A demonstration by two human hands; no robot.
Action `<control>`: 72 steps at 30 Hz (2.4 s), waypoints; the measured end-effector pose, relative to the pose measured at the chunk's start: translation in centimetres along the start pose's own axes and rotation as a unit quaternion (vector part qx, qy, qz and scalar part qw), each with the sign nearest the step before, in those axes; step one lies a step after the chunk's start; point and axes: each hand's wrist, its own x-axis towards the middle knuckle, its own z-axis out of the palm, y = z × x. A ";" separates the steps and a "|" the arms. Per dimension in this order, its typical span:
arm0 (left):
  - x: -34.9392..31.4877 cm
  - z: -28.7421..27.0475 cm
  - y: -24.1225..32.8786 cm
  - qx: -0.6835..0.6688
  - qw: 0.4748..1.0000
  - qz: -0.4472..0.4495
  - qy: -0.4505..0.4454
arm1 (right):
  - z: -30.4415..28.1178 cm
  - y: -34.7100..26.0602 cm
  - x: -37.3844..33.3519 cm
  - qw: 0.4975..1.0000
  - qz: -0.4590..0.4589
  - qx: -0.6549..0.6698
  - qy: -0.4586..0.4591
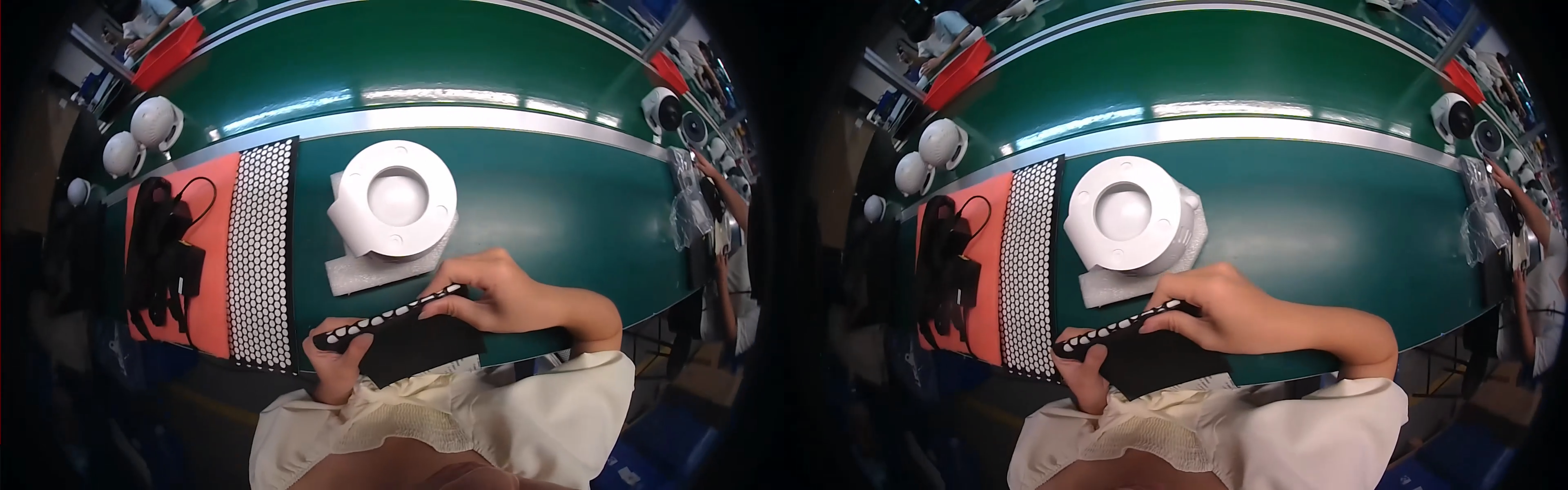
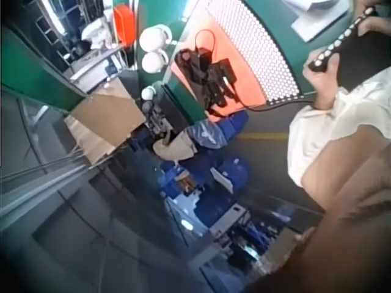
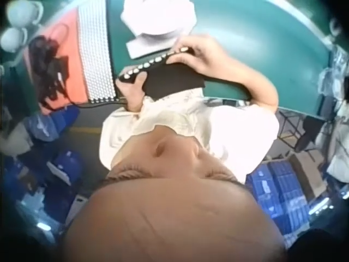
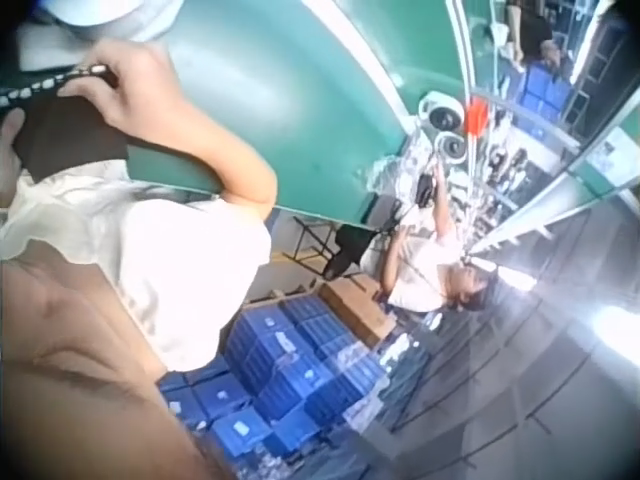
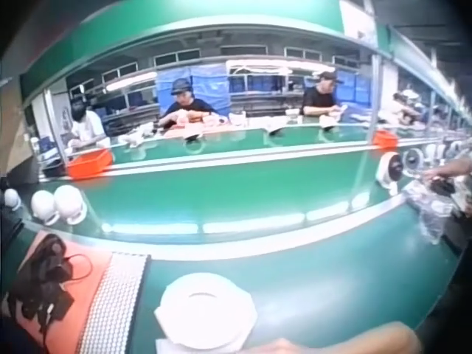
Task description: Apply small white adhesive pads to the circular base of white security camera housings on an assembly line.
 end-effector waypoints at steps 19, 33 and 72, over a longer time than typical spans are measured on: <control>-0.2 -1.8 -0.9 0.074 0.996 0.044 -0.013 | 1.1 0.3 0.6 0.920 -0.173 -0.344 0.070; 0.4 -2.3 -0.4 0.018 1.000 -0.005 0.014 | 3.0 1.5 1.5 0.813 -0.358 -0.449 0.094; 1.0 -3.2 0.3 0.062 0.996 -0.020 -0.058 | -0.9 -1.9 10.5 0.878 -0.270 -0.392 0.054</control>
